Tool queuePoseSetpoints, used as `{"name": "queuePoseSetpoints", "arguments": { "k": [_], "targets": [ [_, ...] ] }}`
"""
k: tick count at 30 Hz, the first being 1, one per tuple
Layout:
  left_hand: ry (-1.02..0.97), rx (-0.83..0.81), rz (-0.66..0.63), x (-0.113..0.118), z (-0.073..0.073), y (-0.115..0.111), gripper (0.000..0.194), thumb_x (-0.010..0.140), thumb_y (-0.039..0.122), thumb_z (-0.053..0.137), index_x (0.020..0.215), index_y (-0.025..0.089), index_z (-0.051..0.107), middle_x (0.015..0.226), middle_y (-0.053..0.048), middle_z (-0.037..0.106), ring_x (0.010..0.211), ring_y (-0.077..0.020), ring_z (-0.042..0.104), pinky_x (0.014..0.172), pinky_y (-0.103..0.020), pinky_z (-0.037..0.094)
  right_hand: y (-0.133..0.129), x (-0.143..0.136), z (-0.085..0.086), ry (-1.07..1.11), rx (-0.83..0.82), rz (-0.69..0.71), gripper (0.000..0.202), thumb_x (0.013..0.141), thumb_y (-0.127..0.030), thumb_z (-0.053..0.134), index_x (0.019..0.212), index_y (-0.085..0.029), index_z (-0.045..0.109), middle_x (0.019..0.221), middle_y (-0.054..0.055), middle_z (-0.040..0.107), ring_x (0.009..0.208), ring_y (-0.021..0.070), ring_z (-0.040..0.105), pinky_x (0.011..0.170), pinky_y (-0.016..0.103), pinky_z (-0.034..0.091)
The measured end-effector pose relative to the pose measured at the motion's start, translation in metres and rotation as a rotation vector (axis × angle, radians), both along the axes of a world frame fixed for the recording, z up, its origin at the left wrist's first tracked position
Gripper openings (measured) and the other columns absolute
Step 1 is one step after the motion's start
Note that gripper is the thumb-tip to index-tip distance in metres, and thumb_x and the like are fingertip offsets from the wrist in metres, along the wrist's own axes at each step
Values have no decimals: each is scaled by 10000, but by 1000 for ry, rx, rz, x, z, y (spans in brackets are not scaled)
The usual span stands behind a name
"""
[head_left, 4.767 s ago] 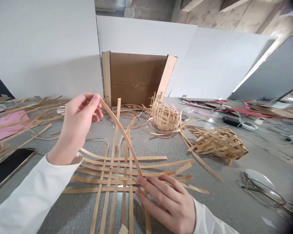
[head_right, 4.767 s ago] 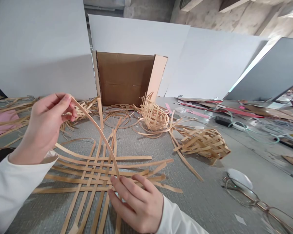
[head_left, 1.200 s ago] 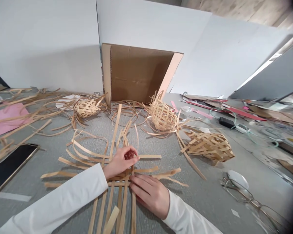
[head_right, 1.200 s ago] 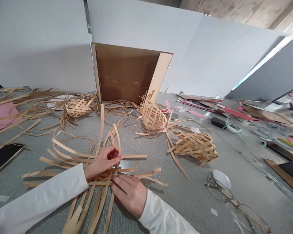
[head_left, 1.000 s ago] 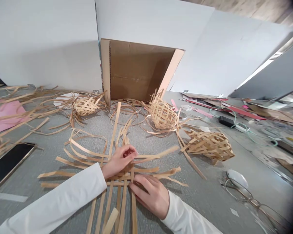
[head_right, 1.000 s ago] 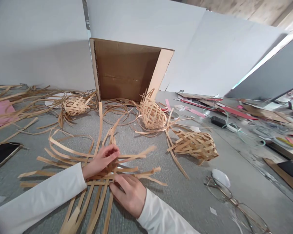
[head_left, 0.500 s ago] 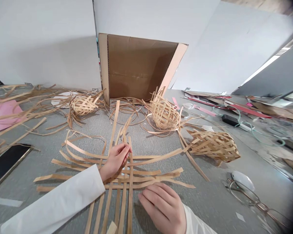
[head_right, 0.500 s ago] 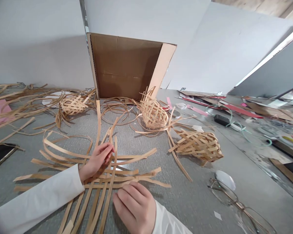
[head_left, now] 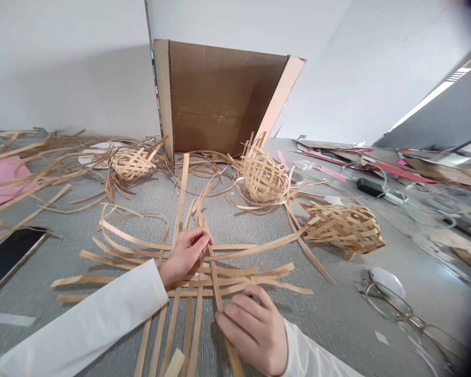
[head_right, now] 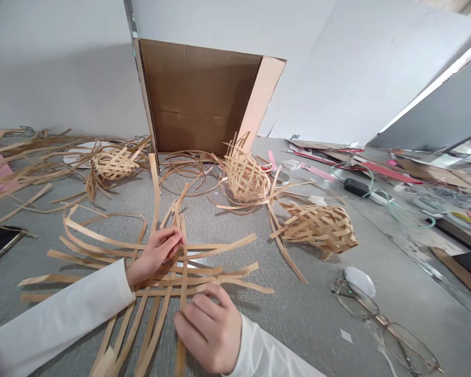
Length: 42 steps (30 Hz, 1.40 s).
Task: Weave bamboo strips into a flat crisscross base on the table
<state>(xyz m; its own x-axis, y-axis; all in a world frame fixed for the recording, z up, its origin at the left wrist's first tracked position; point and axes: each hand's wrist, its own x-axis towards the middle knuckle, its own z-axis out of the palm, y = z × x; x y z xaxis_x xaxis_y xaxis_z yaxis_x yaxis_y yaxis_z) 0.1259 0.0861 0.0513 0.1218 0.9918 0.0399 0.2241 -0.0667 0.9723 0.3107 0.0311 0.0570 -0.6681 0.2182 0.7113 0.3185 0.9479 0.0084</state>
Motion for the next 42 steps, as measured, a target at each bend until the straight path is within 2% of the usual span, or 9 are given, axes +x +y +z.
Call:
{"name": "queuePoseSetpoints", "arguments": {
  "k": [7,10,13,19,23,26,33,37,42],
  "targets": [
    [413,222,-100,-3,15,-9,219,801,272,487,595,198,496,575,18,471,562,-135,439,570,-254,304,10,9,14,128,-86,-165,166,794,-33,523,918,-138,558,567,-30,584,517,111,496,622,300,372],
    [593,238,-204,-10,28,-13,203,777,221,529,575,195,527,578,0,517,557,-153,479,574,-272,308,11,6,13,143,-137,-193,142,797,-46,503,875,-157,545,633,-7,613,573,125,527,636,301,380],
    [709,231,-282,-18,32,-14,208,836,210,487,683,198,627,661,-30,602,622,-182,552,596,-276,340,11,4,11,167,-177,-209,134,794,-64,491,862,-171,534,729,24,640,669,153,558,664,304,405],
    [726,206,-366,-22,19,-9,217,917,313,476,945,241,678,890,-15,682,825,-175,616,705,-242,405,12,6,9,109,-233,-302,188,820,-98,446,979,-168,519,879,63,673,842,193,603,803,357,401],
    [717,190,-302,-20,15,-9,179,885,367,547,923,223,647,768,21,635,682,-143,581,598,-221,382,12,9,7,104,-189,-437,191,866,-157,448,1040,-159,526,909,61,694,847,210,614,788,363,339],
    [717,204,-315,-19,15,-10,129,892,308,549,880,229,651,802,28,624,716,-134,582,627,-215,381,12,10,5,77,-181,-489,169,890,-197,437,1021,-159,537,845,48,694,786,214,605,752,359,318],
    [774,265,-415,-21,14,-9,187,917,260,526,949,289,708,817,8,591,742,-145,575,622,-225,357,16,12,2,21,-203,-462,179,890,-192,413,1006,-145,542,810,56,665,777,212,584,834,381,324],
    [809,291,-430,-21,13,-10,209,931,269,504,983,289,705,827,1,579,737,-144,571,611,-223,353,17,12,1,7,-231,-452,204,892,-188,407,1038,-144,544,903,66,670,818,211,582,832,373,322],
    [848,335,-436,-17,14,-13,241,949,258,470,1064,328,669,825,4,569,743,-149,557,607,-227,340,19,11,-2,7,-264,-467,179,898,-255,434,976,-163,565,834,43,654,822,222,561,812,374,317]
  ]
}}
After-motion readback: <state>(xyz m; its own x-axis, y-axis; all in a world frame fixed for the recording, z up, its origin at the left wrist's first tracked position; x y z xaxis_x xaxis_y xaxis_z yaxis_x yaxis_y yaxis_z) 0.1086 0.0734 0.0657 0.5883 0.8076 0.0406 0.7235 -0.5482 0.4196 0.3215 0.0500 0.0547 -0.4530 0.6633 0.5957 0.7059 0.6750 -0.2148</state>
